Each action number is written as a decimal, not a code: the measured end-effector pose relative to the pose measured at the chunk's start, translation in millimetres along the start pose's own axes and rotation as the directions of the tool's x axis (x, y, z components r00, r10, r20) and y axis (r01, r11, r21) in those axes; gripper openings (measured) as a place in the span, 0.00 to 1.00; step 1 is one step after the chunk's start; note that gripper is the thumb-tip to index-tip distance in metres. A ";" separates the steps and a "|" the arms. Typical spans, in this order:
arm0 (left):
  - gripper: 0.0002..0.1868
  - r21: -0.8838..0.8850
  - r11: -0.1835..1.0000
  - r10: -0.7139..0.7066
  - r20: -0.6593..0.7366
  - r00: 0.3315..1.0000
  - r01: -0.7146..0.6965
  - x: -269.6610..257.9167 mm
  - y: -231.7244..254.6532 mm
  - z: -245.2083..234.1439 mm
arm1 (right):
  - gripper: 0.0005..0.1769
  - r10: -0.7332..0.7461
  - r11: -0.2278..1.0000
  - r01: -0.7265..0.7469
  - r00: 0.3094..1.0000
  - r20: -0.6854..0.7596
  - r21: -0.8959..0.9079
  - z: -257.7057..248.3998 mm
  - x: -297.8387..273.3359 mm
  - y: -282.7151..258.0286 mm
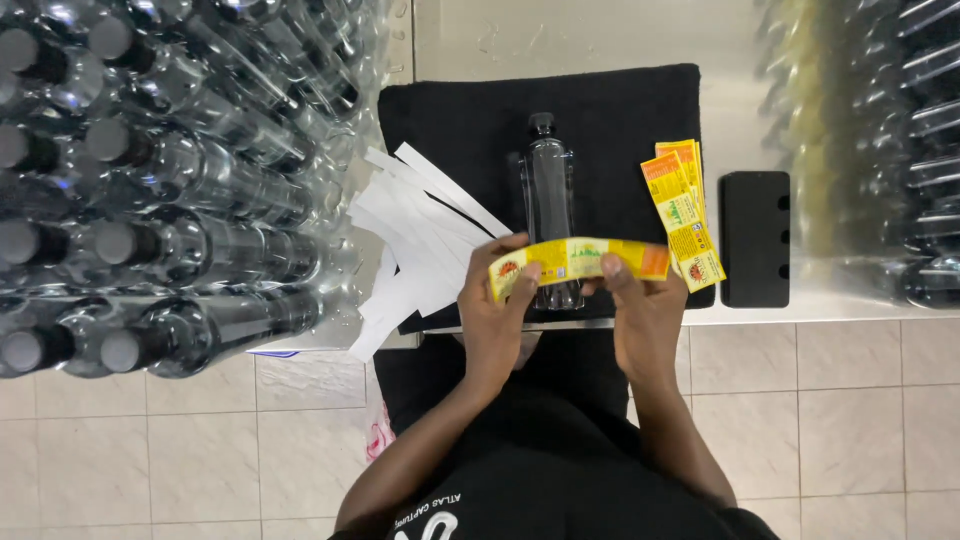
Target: Manually applying adhesive labels to plastic bottles at a production station.
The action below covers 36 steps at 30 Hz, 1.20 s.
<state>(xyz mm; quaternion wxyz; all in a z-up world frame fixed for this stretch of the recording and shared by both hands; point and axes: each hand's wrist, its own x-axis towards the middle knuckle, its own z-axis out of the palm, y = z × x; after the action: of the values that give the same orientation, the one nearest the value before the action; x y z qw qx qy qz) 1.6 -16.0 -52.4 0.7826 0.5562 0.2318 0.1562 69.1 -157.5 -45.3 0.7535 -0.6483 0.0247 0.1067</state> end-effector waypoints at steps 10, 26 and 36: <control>0.28 -0.088 0.989 -0.114 0.018 0.993 0.115 46.7 -4.4 3.1 | 0.17 0.032 0.978 -0.036 0.999 -0.025 -0.205 4.4 50.1 19.5; 0.32 -0.143 0.971 -0.191 0.023 0.981 0.192 66.9 -20.8 -2.3 | 0.19 0.066 0.986 -0.073 0.997 -0.050 -0.153 4.0 63.3 30.8; 0.32 -0.126 0.974 -0.185 0.042 0.982 0.189 68.8 -22.8 -2.1 | 0.19 0.076 0.987 -0.080 0.996 -0.040 -0.137 7.0 65.2 25.2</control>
<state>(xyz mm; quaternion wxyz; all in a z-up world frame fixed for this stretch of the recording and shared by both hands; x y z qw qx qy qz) 58.2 12.7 -87.4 0.8316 0.4824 0.2607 0.0882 127.2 -138.9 -80.1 0.7012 -0.6995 0.0556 0.1263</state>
